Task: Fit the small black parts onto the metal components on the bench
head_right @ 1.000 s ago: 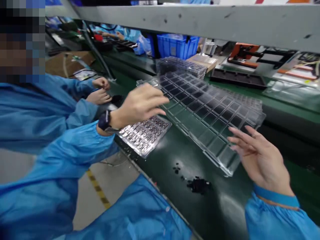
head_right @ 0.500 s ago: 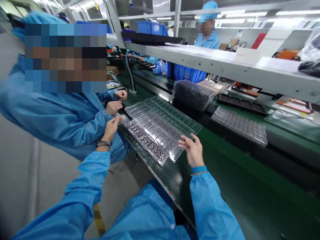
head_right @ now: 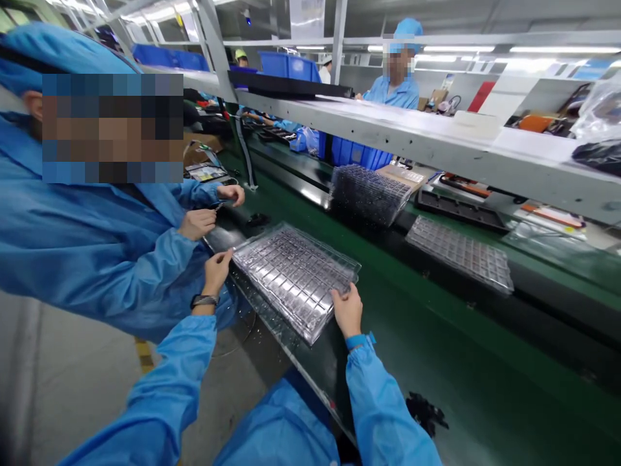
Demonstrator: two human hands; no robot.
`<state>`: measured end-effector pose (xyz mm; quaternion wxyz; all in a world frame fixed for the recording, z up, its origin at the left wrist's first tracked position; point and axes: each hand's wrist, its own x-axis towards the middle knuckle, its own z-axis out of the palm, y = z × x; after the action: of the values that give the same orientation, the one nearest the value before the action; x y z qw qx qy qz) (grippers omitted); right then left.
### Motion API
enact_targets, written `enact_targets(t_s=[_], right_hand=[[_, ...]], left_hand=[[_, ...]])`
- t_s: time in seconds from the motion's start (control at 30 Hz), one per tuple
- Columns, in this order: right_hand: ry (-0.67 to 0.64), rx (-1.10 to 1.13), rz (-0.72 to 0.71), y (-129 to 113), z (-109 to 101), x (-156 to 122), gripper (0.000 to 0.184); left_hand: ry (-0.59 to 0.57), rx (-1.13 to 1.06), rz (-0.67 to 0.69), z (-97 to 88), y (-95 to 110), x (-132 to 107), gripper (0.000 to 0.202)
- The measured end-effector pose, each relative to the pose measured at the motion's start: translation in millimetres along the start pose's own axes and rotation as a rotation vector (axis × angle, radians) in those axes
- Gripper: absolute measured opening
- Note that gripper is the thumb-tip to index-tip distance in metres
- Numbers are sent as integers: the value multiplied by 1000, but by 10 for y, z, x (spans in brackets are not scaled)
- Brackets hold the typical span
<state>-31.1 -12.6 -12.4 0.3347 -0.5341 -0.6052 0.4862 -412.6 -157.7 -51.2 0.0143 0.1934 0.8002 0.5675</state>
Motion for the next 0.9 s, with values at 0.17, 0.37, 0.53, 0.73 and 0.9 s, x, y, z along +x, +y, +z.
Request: enact_targets(t_s=[0.17,0.37,0.53,0.73,0.9], right_hand=[[-90,-559,-68,-15,-29,-75,73],[-43,-701,-95,-60,45,-178,85],[-105,-840,-93,-65,84,-166,78],[-154,-960,-85,-94,-12,-197,76],[-169,-950,-114,-125,58,-205,74]], left_hand=[[-10,68,-16,-73,-71,-13,24],[-148,138,1,-193,-27,173,25],[-186,190,15,-122,2,249,28],[-185,239,15,-62,43,216,27],[-151,284,2,-108,222,195,25]])
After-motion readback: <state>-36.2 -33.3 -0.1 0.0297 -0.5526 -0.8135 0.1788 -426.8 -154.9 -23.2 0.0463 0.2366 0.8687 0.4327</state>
